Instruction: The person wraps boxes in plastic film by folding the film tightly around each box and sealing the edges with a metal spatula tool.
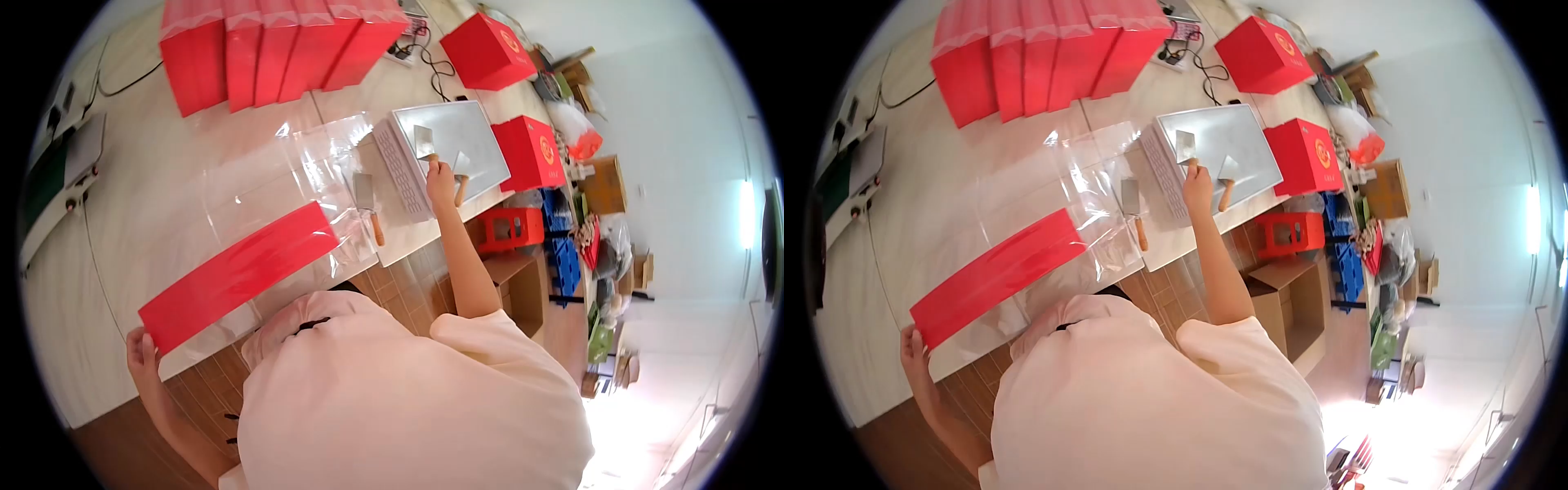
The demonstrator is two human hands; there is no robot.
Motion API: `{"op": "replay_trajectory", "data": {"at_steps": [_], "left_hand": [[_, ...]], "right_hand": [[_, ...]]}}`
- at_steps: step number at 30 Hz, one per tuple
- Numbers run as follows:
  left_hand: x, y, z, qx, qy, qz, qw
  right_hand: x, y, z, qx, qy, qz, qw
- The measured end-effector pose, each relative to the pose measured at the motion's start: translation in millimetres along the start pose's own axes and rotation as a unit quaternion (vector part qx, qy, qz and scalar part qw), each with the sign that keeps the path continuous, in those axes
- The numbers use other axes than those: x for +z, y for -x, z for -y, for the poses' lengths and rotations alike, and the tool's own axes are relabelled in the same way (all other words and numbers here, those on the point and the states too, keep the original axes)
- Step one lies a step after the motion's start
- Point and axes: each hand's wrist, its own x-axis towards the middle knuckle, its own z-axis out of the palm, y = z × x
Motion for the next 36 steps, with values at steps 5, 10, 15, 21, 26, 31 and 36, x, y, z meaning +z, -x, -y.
{"op": "replay_trajectory", "data": {"at_steps": [5, 10, 15, 21, 26, 31, 36], "left_hand": [[-3, -1, -6, -0.043, -0.049, -0.051, 0.997], [5, 10, -21, -0.03, -0.034, -0.054, 0.997], [12, 15, -24, -0.046, 0.012, -0.068, 0.997], [-4, 15, -5, 0.077, -0.09, -0.268, 0.956], [20, 21, -41, 0.205, -0.144, -0.311, 0.917], [57, 14, -72, 0.283, -0.256, -0.174, 0.908], [120, 31, -119, 0.326, -0.318, 0.02, 0.89]], "right_hand": [[9, -24, -79, 0.011, 0.162, -0.044, 0.986], [12, -37, -85, -0.086, 0.291, 0.013, 0.953], [10, 4, 4, -0.145, -0.041, -0.008, 0.988], [-15, 12, -1, -0.153, 0.055, -0.124, 0.979], [-48, 5, -83, 0.023, 0.239, -0.162, 0.957], [-40, -7, -100, -0.014, 0.254, -0.166, 0.953], [-75, 48, 80, -0.211, -0.149, 0.07, 0.964]]}}
